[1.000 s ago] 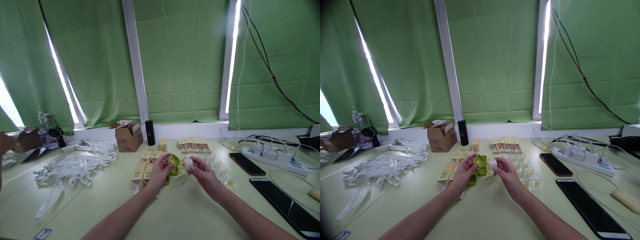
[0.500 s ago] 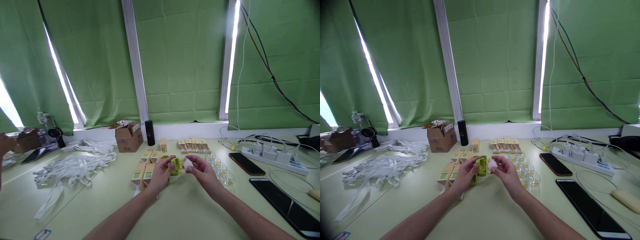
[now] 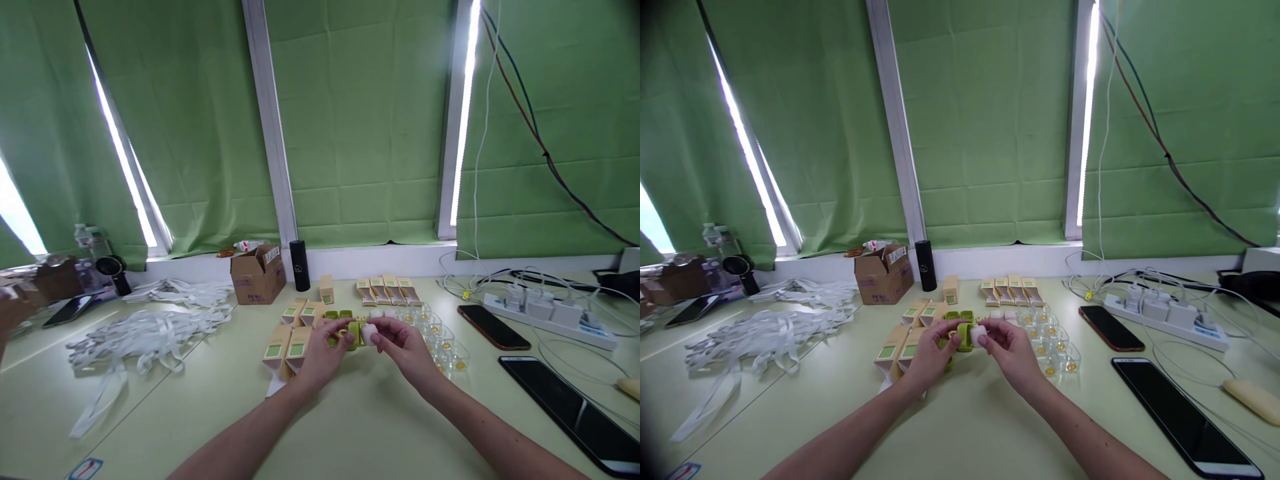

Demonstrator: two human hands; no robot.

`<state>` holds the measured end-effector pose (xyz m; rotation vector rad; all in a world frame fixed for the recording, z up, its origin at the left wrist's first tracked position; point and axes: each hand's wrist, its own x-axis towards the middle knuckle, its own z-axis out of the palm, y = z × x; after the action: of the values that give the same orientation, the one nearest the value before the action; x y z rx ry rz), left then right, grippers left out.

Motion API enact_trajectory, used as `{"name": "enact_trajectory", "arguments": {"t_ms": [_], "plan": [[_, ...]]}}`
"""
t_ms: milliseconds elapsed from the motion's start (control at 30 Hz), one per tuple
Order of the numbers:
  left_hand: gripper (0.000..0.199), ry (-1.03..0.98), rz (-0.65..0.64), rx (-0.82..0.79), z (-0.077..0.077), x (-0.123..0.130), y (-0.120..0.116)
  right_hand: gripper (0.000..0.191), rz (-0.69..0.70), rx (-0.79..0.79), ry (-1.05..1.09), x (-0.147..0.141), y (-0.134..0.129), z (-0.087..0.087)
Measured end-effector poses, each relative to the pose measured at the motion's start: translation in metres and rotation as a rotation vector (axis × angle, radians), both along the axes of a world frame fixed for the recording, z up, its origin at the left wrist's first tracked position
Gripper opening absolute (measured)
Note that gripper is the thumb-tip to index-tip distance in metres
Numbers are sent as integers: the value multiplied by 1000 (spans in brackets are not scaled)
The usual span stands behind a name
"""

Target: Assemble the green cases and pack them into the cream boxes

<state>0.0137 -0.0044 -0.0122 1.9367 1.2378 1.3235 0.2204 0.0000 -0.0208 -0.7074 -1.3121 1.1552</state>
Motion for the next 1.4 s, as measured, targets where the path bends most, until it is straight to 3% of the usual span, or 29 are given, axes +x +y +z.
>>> {"name": "enact_trajectory", "arguments": {"t_ms": [267,733,933,1067,1267,1400], "plan": [[48,-43,6,2,4,3,-5,48,-15,25,-12,-3,2,-7],[54,-28,-13,-18,1,6,-7,51,6,71,-26,-7,-4,-9],[43,78,-1,110,3,8,-15,47,18,72,-12,-8,-3,-9],[63,143,-37,244,1,12,-25,49,15,36,20,-8,-2,-10],[56,153,-75,237,-13,17,-28,49,35,-30,113,-15,-8,-13],[50,125,-82,252,-13,17,-28,47,54,-23,96,-17,-10,-15]]}}
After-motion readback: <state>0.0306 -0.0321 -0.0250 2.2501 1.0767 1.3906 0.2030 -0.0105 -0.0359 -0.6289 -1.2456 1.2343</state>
